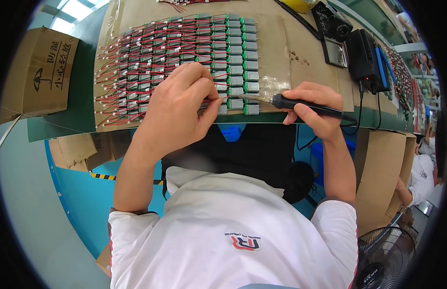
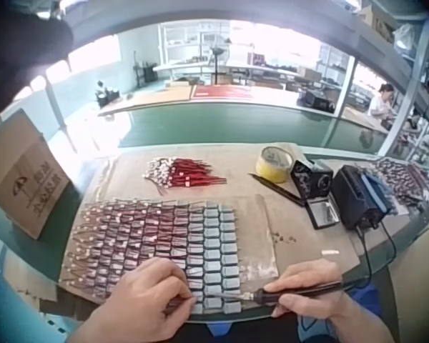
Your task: The person solders wires onto small electronic components arranged in a grid at an assembly station. This is done using a soldering iron.
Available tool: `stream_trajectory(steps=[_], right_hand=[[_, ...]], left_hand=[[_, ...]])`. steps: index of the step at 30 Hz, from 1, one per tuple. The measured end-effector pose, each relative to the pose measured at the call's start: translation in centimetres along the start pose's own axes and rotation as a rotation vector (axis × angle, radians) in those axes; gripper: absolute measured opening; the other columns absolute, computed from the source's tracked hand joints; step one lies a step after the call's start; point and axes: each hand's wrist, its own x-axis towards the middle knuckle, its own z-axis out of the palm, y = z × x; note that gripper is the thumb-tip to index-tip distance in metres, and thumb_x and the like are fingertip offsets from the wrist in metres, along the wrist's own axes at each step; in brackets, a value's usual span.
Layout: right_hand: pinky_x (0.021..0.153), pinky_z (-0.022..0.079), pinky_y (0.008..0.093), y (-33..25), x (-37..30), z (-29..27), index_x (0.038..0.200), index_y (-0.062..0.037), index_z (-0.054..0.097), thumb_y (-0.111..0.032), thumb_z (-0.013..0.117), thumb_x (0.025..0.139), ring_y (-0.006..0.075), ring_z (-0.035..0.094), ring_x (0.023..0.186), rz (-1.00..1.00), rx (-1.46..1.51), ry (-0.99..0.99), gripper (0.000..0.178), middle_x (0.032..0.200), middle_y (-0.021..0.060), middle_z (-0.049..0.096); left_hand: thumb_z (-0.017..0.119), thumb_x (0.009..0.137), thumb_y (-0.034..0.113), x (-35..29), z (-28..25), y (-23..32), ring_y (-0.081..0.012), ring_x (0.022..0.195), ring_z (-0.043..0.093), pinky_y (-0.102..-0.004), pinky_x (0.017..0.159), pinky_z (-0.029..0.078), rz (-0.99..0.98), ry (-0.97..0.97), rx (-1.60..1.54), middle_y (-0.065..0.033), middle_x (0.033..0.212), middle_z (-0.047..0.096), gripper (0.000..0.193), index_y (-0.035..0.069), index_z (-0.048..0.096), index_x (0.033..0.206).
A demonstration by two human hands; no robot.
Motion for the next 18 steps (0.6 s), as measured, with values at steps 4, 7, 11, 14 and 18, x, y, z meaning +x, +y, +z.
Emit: stream_trajectory(steps=[4,7,11,14,18], right_hand=[[0.06,0.061,0.0283,-0.11,0.06,0.12,0.116,0.0088,0.077,0.007,0.067,0.089,0.0193,0.076,0.067,-0.005,-0.001,-0.002,0.029,0.09,0.0183,0.076],[0.06,0.061,0.0288,-0.24,-0.04,0.06,0.115,0.0101,0.077,0.008,0.065,0.089,0.0203,0.076,0.067,0.011,-0.003,-0.006,0.029,0.089,0.0195,0.076],[0.061,0.062,0.03,-0.09,-0.34,-0.32,0.114,0.0131,0.075,0.008,0.062,0.09,0.0223,0.076,0.067,0.016,0.105,0.067,0.028,0.088,0.0217,0.075],[0.063,0.062,0.0307,0.17,-0.34,-0.33,0.116,0.014,0.074,0.007,0.06,0.091,0.023,0.076,0.066,0.012,0.142,0.087,0.029,0.089,0.0227,0.074],[0.065,0.062,0.0306,0.21,0.0,-0.42,0.123,0.0137,0.072,0.006,0.059,0.096,0.0222,0.075,0.068,0.046,0.242,0.145,0.031,0.094,0.0224,0.074]], left_hand=[[0.081,0.081,0.0,0.0,0.02,0.0,-0.03,0.087,0.065,-0.0403,0.073,0.053,0.002,0.0,0.008,-0.01,0.096,0.064,0.018,0.003,0.064,0.086],[0.082,0.081,0.0,0.05,-0.04,0.03,-0.03,0.087,0.065,-0.0402,0.073,0.053,-0.002,-0.004,0.007,-0.0099,0.096,0.064,0.018,0.003,0.064,0.086],[0.079,0.079,0.001,0.16,-0.03,0.06,-0.0329,0.089,0.065,-0.0422,0.075,0.056,-0.004,-0.01,0.013,-0.0123,0.096,0.062,0.018,0.002,0.061,0.082],[0.082,0.08,0.0,0.13,0.03,-0.02,-0.0298,0.086,0.064,-0.0403,0.072,0.053,-0.005,0.003,-0.002,-0.0096,0.096,0.064,0.019,0.003,0.064,0.085],[0.082,0.079,0.0,0.16,0.06,-0.02,-0.0304,0.086,0.065,-0.0411,0.072,0.053,-0.013,0.005,-0.021,-0.0097,0.095,0.063,0.019,0.004,0.063,0.084]])
